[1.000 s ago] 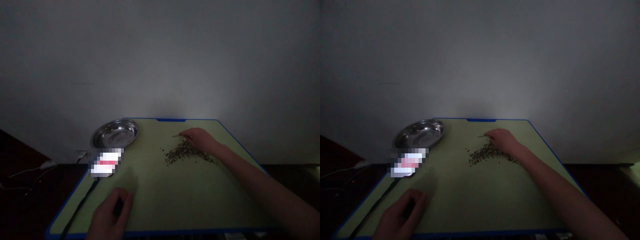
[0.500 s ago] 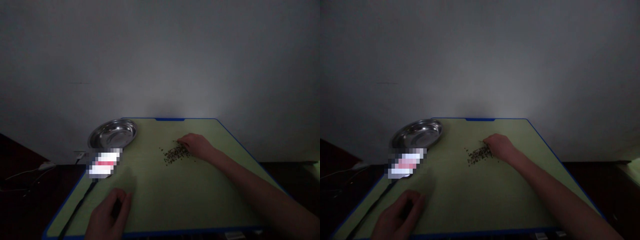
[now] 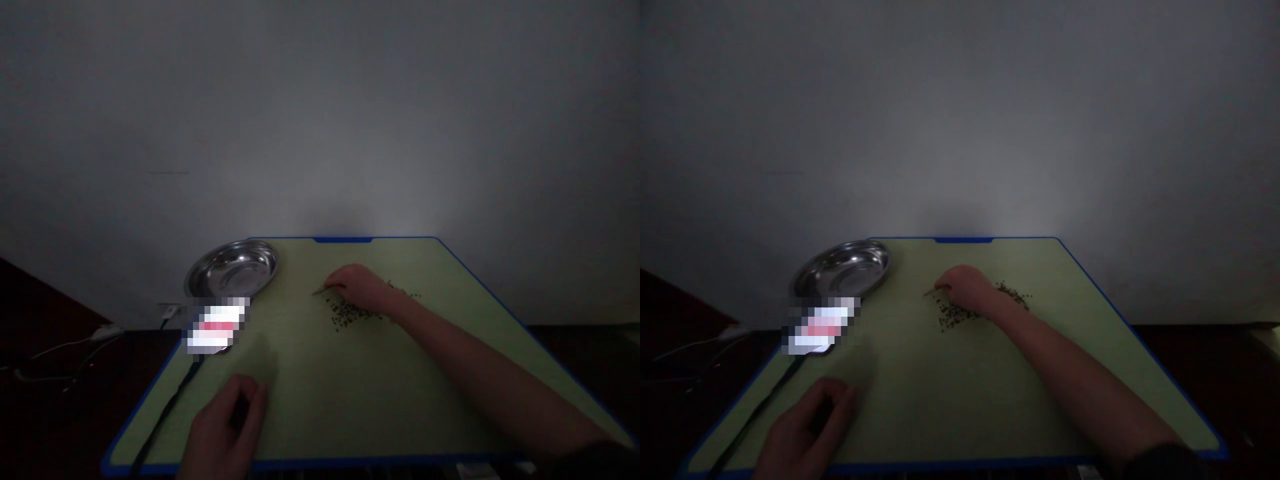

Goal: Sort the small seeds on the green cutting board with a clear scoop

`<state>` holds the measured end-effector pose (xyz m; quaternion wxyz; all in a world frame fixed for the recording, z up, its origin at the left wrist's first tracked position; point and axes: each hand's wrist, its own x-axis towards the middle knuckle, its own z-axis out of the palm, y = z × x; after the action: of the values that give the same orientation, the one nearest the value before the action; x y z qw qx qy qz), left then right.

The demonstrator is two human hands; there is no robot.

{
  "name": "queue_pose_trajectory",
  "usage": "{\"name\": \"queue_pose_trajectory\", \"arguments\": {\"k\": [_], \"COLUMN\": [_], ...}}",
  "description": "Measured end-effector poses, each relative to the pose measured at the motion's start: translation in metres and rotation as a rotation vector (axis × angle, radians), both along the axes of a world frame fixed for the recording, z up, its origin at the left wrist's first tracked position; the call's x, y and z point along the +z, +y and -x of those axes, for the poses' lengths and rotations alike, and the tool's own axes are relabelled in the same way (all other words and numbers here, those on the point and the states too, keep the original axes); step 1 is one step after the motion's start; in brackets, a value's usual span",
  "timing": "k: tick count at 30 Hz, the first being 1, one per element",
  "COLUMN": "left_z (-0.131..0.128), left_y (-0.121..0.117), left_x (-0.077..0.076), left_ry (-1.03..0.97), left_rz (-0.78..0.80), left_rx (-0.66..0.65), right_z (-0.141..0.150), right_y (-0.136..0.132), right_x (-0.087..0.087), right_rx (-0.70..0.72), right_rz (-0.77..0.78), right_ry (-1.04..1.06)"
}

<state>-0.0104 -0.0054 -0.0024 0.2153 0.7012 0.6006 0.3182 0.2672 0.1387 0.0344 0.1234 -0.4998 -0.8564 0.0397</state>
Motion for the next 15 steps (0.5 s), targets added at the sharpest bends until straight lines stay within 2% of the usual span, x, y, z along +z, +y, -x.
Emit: {"name": "queue_pose_trajectory", "arguments": {"k": [3,8,12,15], "left_z": [0.001,0.002,0.001,-0.002], "left_y": [0.0,0.0,-0.001,-0.002], "left_x": [-0.001,-0.003,-0.001,0.001], "left_ry": [0.016,0.024,0.015,-0.002], "left_rz": [-0.007,0.025,0.025,0.024], "left_rx": [-0.009,-0.022,-0.023,-0.011], "right_z": [-0.005,-0.041,-0.062,-0.068], "right_y": [-0.01,-0.039,-0.058,-0.063], "right_x": [-0.002,0.005,0.015,0.022], "right_rx": [0.059,0.086,0.074,0.036], "right_rz": [0.035,0.088,0.092,0.044], "right_ry": [0.015,0.02,0.02,0.034]}}
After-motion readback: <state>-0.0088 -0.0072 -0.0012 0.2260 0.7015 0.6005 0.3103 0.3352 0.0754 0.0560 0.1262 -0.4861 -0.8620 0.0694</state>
